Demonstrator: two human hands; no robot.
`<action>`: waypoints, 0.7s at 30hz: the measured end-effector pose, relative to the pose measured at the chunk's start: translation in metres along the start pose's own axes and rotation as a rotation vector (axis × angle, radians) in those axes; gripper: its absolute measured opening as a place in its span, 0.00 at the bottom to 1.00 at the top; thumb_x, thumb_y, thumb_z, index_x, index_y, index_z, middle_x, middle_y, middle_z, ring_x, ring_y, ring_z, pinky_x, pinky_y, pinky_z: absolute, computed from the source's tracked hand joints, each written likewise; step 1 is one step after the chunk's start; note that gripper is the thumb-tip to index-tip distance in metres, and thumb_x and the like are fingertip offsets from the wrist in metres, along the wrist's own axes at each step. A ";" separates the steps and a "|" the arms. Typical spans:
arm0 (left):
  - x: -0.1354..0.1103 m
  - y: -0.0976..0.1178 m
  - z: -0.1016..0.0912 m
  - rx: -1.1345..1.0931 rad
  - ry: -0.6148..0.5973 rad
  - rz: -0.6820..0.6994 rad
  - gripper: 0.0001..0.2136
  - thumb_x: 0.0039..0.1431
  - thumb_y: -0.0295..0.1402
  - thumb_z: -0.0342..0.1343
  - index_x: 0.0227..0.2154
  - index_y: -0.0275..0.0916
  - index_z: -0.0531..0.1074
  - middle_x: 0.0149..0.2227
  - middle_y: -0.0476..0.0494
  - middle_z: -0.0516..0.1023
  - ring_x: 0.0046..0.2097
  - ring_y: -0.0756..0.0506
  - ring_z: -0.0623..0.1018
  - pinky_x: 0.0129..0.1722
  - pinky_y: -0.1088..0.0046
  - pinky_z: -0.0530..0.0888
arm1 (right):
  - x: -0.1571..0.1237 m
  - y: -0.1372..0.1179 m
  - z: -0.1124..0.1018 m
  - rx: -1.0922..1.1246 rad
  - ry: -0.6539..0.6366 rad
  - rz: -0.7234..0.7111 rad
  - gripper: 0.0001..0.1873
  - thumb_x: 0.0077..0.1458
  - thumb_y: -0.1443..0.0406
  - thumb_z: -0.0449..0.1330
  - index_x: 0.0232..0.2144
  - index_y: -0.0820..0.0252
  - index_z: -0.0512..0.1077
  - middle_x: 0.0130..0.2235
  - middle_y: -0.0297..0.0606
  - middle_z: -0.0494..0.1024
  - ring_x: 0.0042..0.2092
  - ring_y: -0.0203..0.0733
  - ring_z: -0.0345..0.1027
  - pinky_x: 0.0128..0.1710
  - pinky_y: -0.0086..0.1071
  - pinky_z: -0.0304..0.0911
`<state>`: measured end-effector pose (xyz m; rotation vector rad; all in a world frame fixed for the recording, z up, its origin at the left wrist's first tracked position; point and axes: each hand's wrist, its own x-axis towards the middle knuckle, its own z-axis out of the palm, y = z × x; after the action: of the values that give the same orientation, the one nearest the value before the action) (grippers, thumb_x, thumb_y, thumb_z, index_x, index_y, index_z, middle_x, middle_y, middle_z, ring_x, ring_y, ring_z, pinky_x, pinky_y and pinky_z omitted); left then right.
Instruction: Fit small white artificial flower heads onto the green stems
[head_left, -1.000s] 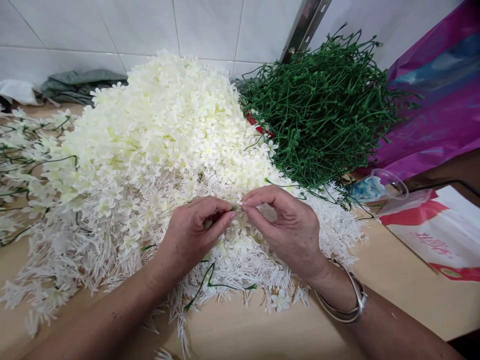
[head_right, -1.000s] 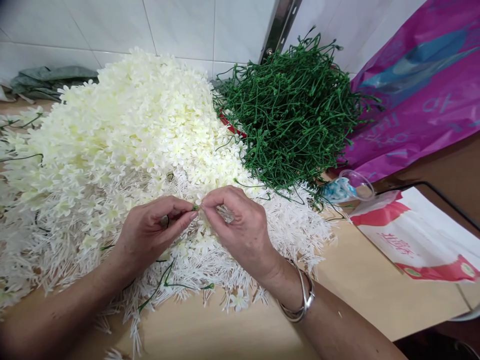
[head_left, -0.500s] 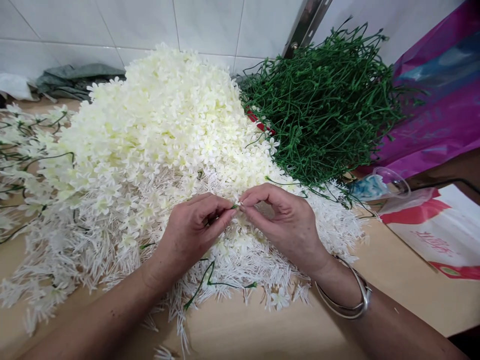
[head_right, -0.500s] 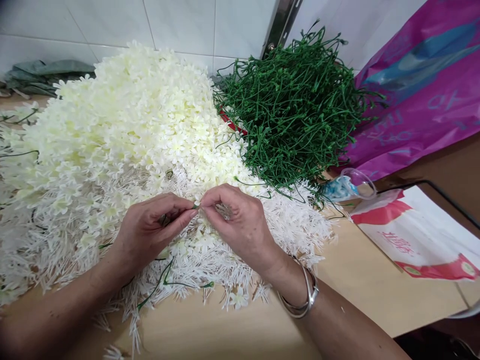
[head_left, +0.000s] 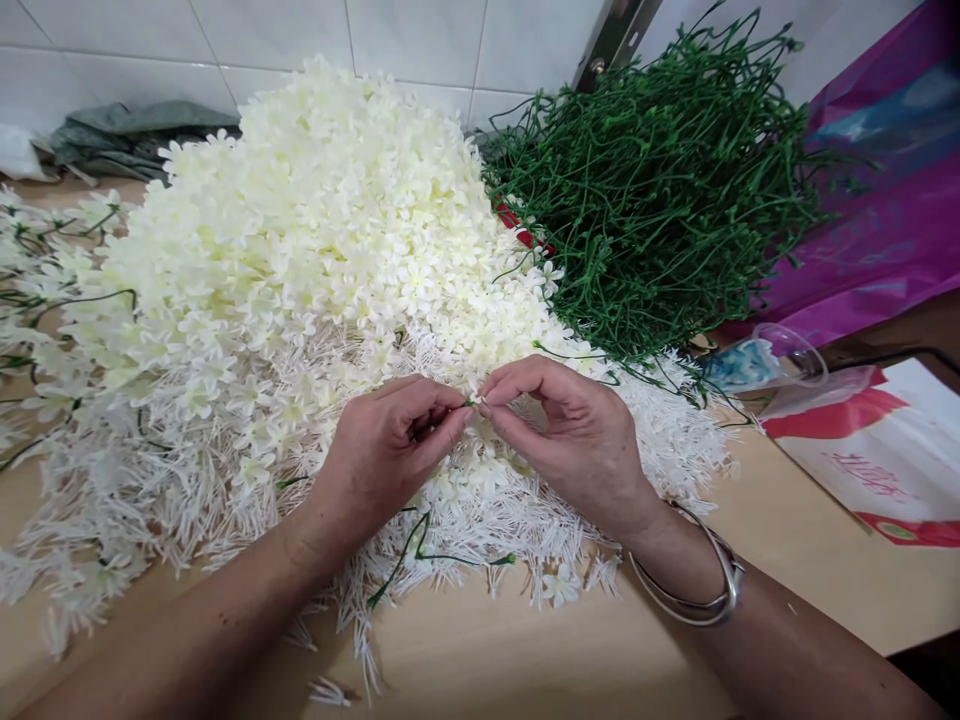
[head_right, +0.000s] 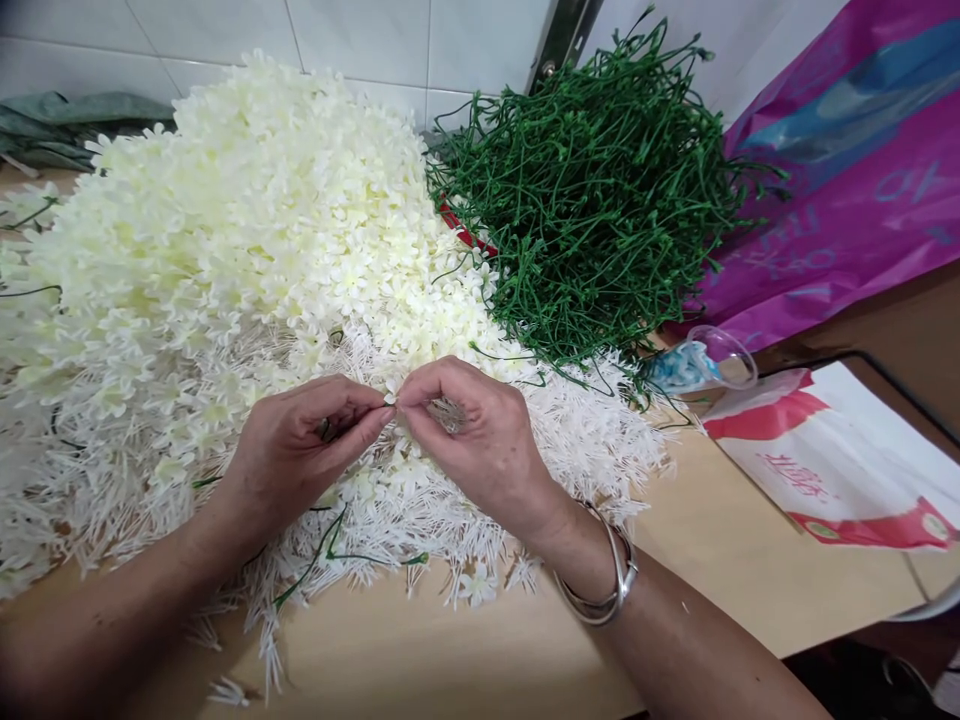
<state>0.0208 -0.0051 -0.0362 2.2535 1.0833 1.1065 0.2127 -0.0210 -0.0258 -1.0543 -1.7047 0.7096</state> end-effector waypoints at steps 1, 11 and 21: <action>0.000 0.000 0.000 0.000 -0.004 0.000 0.04 0.64 0.25 0.61 0.33 0.38 0.77 0.25 0.53 0.77 0.26 0.53 0.73 0.27 0.79 0.67 | 0.000 0.000 0.000 -0.003 0.002 0.007 0.10 0.58 0.75 0.64 0.33 0.55 0.75 0.34 0.32 0.80 0.39 0.38 0.76 0.39 0.33 0.70; 0.000 0.000 0.000 0.007 -0.010 0.008 0.04 0.65 0.26 0.62 0.33 0.37 0.78 0.25 0.52 0.78 0.26 0.52 0.73 0.27 0.78 0.67 | -0.001 0.004 0.001 0.055 0.043 0.077 0.09 0.56 0.75 0.65 0.32 0.56 0.76 0.34 0.32 0.80 0.37 0.37 0.75 0.39 0.32 0.70; 0.000 -0.001 0.000 0.004 -0.023 -0.007 0.05 0.65 0.26 0.61 0.33 0.38 0.77 0.25 0.52 0.78 0.26 0.53 0.73 0.27 0.78 0.67 | 0.000 0.001 0.000 -0.023 -0.008 0.017 0.09 0.59 0.74 0.64 0.33 0.55 0.74 0.34 0.33 0.81 0.38 0.39 0.76 0.39 0.34 0.71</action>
<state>0.0205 -0.0048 -0.0365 2.2580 1.0842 1.0740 0.2133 -0.0208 -0.0271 -1.0842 -1.7168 0.7068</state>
